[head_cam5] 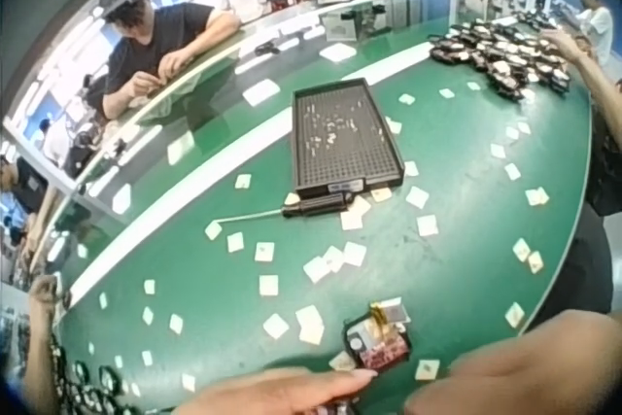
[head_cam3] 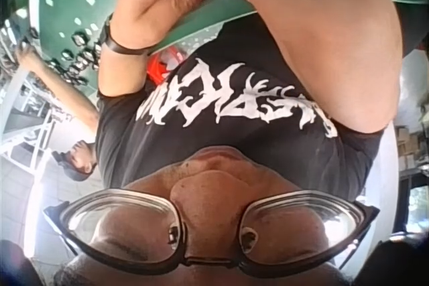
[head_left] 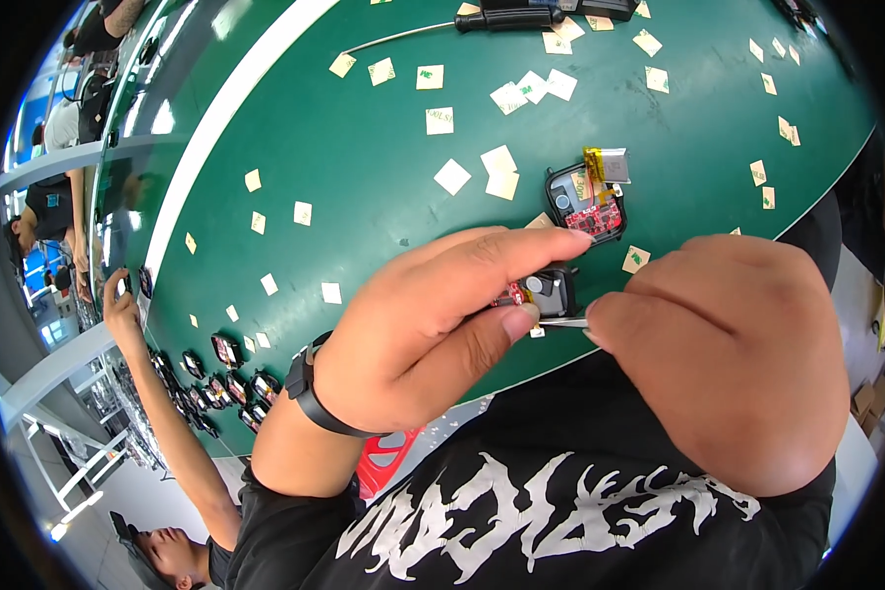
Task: Assembling small electronic components at a factory workbench using tweezers.
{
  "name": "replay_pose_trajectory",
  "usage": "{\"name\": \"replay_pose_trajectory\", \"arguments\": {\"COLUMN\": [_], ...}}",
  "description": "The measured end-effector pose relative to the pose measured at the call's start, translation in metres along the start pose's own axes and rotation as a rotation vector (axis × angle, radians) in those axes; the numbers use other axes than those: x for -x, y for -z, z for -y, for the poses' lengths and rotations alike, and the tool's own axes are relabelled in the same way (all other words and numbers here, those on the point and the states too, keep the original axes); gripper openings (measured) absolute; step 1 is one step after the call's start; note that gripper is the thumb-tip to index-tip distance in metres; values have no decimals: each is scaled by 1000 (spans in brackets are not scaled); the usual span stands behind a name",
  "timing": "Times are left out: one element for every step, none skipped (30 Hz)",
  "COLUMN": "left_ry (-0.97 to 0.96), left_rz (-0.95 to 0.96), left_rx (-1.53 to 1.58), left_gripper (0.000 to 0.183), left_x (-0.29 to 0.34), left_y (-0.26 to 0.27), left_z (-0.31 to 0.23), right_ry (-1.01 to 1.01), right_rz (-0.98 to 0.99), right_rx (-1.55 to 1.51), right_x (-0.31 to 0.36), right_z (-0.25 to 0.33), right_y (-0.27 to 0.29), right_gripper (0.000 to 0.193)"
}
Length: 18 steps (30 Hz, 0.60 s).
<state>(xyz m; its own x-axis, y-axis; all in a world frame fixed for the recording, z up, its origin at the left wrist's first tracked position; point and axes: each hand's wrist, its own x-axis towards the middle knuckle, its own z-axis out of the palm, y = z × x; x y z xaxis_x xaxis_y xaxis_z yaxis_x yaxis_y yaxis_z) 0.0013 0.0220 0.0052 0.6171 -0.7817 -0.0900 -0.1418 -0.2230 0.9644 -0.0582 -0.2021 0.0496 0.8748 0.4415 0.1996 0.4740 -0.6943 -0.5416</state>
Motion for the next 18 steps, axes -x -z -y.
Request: {"name": "replay_pose_trajectory", "arguments": {"left_ry": [6, 58, 88, 77, 115, 166, 168, 229, 291, 379, 377, 349, 320, 317, 318, 318, 315, 292], "left_rz": [-8, -16, -12, -14, -31, -53, -60, -97, -137, -126, -134, -134, -132, -140, -104, -66, -67, -70], "left_rx": [1, 20, 47, 55, 121, 187, 195, 314, 432, 476, 485, 526, 567, 576, 521, 465, 473, 452], "left_gripper": [42, 42, 42, 42, 44, 45, 45, 48, 50, 57, 57, 61, 66, 66, 69, 73, 73, 73], "left_x": [1, 3, 1, 0, 0, 0, -1, -3, -4, -4, -3, -1, 0, 0, 0, -1, -2, -1], "left_y": [0, 1, 0, -3, -6, -8, -9, -11, -10, -8, -8, -8, -7, -6, -4, -3, -3, -3], "left_z": [-1, -4, -7, -9, -11, -10, -10, -11, -12, -15, -13, -10, -8, -7, -8, -8, -7, -5], "right_ry": [2, 11, -3, -14, -14, -49, -86, -82, -76, -71, -65, -54, -43, -38, -35, -34, -34, -29], "right_rz": [-23, -16, -22, -27, -20, -21, -21, -11, 10, 31, 42, 27, 10, 21, 26, 30, 33, 37], "right_rx": [2, -6, 76, 157, 169, 108, 48, 50, 19, -10, -8, 1, 10, 13, 16, 19, 23, 18], "right_x": [0, 0, 3, 6, 9, 9, 9, 7, 6, 4, 4, 4, 4, 3, 3, 3, 3, 2], "right_z": [-1, -1, 2, 4, 4, 1, -2, -4, -6, -8, -9, -8, -8, -8, -8, -7, -7, -6], "right_y": [-1, 1, 11, 18, 23, 24, 24, 24, 22, 20, 19, 19, 18, 17, 16, 16, 15, 12], "right_gripper": [26, 26, 26, 25, 25, 26, 26, 26, 26, 27, 27, 27, 28, 28, 27, 27, 27, 27]}}
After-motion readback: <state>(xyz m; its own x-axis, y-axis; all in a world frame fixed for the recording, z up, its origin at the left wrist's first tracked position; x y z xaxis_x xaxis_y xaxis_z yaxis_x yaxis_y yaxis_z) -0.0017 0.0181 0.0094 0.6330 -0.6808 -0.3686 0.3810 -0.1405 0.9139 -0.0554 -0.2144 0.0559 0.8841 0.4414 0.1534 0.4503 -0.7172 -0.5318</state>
